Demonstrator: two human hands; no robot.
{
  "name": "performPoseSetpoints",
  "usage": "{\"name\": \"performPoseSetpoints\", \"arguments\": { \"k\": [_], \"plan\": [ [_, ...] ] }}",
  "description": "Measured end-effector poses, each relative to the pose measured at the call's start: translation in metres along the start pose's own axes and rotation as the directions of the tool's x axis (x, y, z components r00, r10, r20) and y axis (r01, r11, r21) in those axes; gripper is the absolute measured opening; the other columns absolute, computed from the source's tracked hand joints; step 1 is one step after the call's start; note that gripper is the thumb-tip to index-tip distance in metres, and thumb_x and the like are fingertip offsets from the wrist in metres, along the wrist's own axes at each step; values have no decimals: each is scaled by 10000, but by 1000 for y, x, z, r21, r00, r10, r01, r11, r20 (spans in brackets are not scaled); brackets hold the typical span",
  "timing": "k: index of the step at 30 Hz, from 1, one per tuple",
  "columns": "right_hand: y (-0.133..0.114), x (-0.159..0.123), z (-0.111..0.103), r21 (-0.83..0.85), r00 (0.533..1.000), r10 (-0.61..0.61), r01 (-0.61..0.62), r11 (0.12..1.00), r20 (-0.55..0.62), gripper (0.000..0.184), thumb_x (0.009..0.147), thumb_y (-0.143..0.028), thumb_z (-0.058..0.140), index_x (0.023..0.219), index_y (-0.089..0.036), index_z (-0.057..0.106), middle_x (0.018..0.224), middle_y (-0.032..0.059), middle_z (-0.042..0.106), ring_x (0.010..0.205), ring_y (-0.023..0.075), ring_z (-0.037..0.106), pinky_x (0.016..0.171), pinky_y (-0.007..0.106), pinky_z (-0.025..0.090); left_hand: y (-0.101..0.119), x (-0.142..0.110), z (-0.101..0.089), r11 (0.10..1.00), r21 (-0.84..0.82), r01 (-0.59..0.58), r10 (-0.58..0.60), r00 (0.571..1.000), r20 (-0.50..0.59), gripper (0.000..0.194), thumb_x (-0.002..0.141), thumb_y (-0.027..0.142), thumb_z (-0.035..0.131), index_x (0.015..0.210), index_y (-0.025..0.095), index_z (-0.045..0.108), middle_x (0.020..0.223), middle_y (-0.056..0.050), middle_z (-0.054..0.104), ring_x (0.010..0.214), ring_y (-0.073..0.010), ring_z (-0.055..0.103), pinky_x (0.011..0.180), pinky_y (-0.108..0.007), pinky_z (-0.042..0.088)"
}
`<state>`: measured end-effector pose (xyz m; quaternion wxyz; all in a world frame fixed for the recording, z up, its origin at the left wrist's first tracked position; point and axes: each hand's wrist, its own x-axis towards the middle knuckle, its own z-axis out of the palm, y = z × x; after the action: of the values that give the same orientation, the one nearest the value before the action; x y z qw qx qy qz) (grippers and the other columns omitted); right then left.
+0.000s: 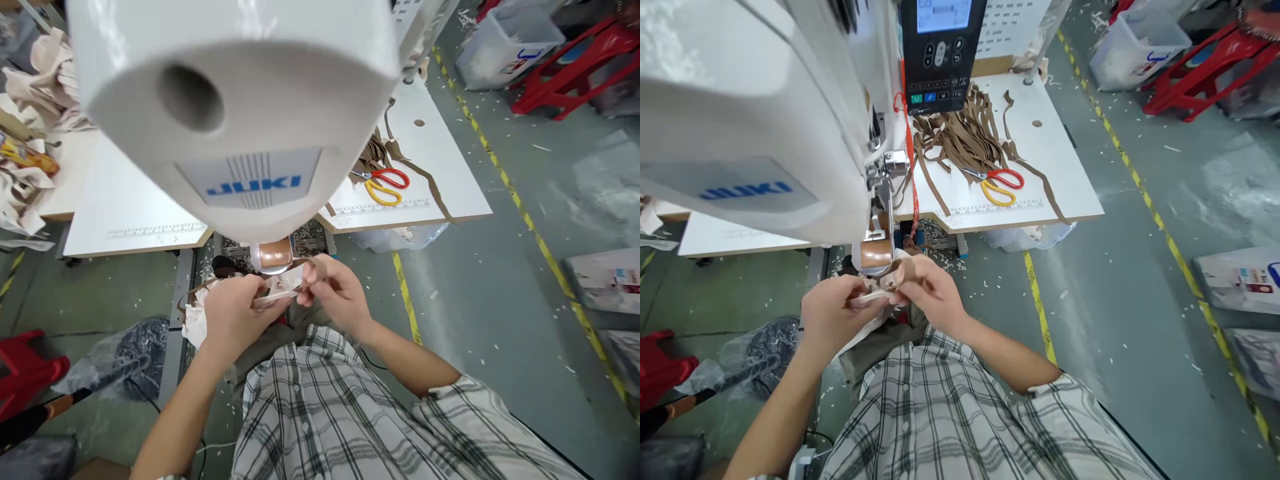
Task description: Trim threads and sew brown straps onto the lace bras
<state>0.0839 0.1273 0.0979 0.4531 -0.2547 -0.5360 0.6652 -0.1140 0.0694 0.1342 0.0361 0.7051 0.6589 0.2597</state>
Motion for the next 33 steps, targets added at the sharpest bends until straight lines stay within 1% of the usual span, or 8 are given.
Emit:
{"name": "performPoseSetpoints", "arguments": {
  "k": [2, 4, 10, 15, 19, 24, 30, 33],
  "plan": [
    [-1, -24, 0, 1, 997, -10, 10, 1000, 77, 187, 875, -404, 721, 876, -221, 686, 964, 46, 664, 694, 140, 703, 635, 289, 613, 1, -7, 5, 985, 42, -170, 173, 980, -95, 410, 837, 452, 708, 589, 224, 474, 504, 26, 455, 500, -138, 415, 540, -298, 267],
    [1, -43, 0, 14, 992, 28, -30, 999, 124, 174, 823, -380, 779, 863, -227, 707, 921, 45, 697, 744, 172, 723, 669, 310, 627, 2, -13, 8, 962, 65, -264, 272, 939, -210, 388, 871, 358, 685, 590, 225, 453, 497, 31, 415, 504, -140, 386, 556, -304, 272],
    [15, -67, 2, 43, 990, 55, -61, 997, 134, 229, 759, -354, 842, 913, -215, 744, 948, 58, 764, 797, 189, 738, 696, 296, 632, 10, -22, 9, 955, 92, -282, 295, 865, -406, 406, 845, 305, 746, 621, 222, 417, 502, 53, 337, 501, -130, 318, 541, -301, 234],
    [11, -65, 5, -5, 977, -101, 104, 995, 188, 244, 787, -209, 815, 1026, -238, 771, 1026, 52, 784, 928, 192, 753, 813, 284, 625, 13, -28, 8, 962, 102, -252, 271, 874, -403, 417, 842, 306, 750, 613, 218, 413, 507, 49, 336, 517, -133, 332, 554, -302, 243],
    [5, -60, 6, -119, 950, -132, 171, 978, 283, 212, 825, -253, 789, 1032, -210, 772, 1035, 75, 789, 952, 210, 764, 857, 294, 616, 13, -30, 7, 968, 94, -234, 252, 886, -390, 397, 888, 333, 687, 614, 224, 421, 505, 44, 339, 510, -140, 340, 560, -304, 246],
    [4, -54, 5, -150, 903, -224, 295, 943, 367, 194, 879, -253, 730, 1065, -205, 758, 1037, 79, 790, 942, 200, 767, 852, 286, 615, 11, -32, 8, 960, 100, -260, 278, 869, -410, 333, 898, 311, 664, 654, 231, 452, 503, 37, 397, 502, -144, 370, 562, -297, 271],
    [8, -54, 1, -193, 892, -185, 285, 939, 413, 222, 892, -293, 710, 1084, -198, 765, 1063, 91, 784, 948, 211, 765, 858, 303, 625, 8, -35, 10, 975, 81, -208, 223, 901, -372, 399, 895, 410, 677, 612, 227, 461, 492, 34, 384, 495, -140, 363, 560, -304, 272],
    [8, -55, 0, -198, 883, -211, 315, 928, 419, 209, 879, -256, 723, 1076, -206, 769, 1068, 83, 784, 976, 211, 762, 874, 299, 623, 8, -35, 11, 973, 69, -222, 232, 897, -377, 392, 897, 424, 674, 628, 227, 470, 507, 34, 374, 509, -143, 357, 560, -309, 259]
  ]
}}
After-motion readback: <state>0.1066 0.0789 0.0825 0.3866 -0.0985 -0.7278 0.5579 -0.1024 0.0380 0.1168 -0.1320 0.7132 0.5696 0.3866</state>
